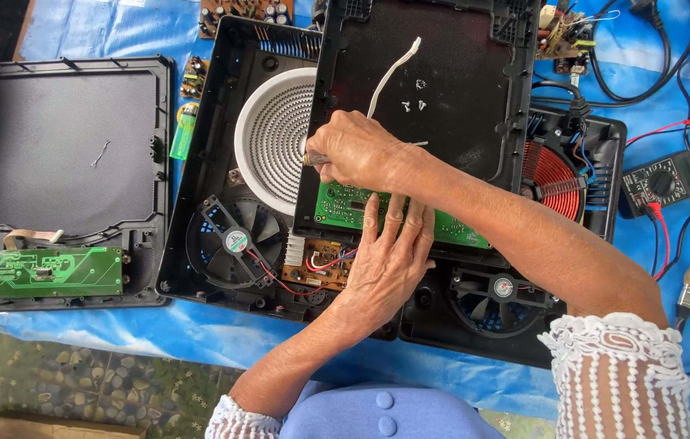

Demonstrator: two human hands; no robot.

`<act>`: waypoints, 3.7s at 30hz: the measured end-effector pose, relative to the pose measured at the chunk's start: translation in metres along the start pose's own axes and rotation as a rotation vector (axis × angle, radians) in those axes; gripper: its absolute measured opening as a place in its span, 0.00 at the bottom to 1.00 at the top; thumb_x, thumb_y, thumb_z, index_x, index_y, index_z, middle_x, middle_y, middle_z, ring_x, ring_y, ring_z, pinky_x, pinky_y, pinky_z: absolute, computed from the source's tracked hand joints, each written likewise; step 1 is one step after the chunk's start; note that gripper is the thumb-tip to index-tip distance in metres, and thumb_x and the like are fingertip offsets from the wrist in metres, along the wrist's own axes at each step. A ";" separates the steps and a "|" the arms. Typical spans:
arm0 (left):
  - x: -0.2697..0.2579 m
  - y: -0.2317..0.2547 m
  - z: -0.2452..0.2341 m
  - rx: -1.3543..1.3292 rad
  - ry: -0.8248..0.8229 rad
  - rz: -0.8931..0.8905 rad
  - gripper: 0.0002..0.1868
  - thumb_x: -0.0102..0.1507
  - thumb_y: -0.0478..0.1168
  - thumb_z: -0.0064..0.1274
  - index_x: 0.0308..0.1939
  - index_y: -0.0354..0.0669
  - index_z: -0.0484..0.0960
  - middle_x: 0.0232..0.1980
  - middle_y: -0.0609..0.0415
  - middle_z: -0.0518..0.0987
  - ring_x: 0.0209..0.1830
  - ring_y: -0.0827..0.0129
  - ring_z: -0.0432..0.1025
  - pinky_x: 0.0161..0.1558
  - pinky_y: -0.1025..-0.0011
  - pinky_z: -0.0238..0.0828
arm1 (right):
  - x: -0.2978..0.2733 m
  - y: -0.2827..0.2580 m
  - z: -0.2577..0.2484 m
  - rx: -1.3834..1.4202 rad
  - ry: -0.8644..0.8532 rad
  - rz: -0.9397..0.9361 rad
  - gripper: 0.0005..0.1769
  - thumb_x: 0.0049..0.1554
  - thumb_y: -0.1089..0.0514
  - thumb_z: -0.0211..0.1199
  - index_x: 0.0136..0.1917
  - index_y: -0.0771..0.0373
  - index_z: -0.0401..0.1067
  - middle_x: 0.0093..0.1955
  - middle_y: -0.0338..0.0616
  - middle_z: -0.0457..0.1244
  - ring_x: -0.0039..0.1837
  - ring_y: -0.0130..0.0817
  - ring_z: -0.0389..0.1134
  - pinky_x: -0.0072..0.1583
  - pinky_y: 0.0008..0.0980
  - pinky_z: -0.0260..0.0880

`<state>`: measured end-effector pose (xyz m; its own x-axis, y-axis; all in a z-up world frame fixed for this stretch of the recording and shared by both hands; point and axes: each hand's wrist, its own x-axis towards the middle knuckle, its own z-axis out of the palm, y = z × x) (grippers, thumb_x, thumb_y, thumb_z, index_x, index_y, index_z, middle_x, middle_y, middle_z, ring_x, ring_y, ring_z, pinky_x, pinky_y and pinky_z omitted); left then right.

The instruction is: The person uses a screwdriver to remove screws from a green circuit board inside a black electronic device. They then use a soldering iron to work on the board's components and a desoldering pump to remove solder. The person continues to manipulate the board and components with their hands and tools throughout the process.

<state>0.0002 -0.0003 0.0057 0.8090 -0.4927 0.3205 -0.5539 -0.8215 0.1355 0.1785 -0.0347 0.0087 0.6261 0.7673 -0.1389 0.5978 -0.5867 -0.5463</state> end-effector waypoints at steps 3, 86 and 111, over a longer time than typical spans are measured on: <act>0.001 0.000 -0.002 -0.010 0.012 -0.006 0.43 0.58 0.50 0.65 0.70 0.30 0.66 0.73 0.29 0.62 0.76 0.31 0.54 0.74 0.30 0.45 | -0.005 -0.008 -0.014 0.055 -0.039 0.042 0.10 0.53 0.57 0.75 0.33 0.50 0.76 0.35 0.38 0.72 0.47 0.44 0.76 0.52 0.47 0.75; 0.000 0.000 0.004 0.024 -0.010 0.003 0.44 0.58 0.52 0.64 0.71 0.32 0.66 0.71 0.31 0.65 0.75 0.35 0.57 0.73 0.28 0.46 | 0.014 -0.014 0.000 -0.011 0.007 0.013 0.09 0.46 0.62 0.76 0.31 0.49 0.79 0.33 0.43 0.72 0.44 0.47 0.77 0.48 0.49 0.79; -0.002 0.000 0.010 -0.011 0.042 -0.003 0.43 0.56 0.52 0.64 0.69 0.32 0.68 0.66 0.34 0.68 0.67 0.38 0.63 0.72 0.27 0.45 | -0.016 -0.015 0.000 -0.187 0.042 -0.180 0.12 0.55 0.57 0.70 0.45 0.67 0.72 0.39 0.54 0.70 0.43 0.54 0.77 0.45 0.50 0.80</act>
<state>0.0006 -0.0027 -0.0040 0.8018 -0.4774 0.3594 -0.5538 -0.8196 0.1468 0.1597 -0.0379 0.0192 0.5194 0.8543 -0.0165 0.7812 -0.4826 -0.3960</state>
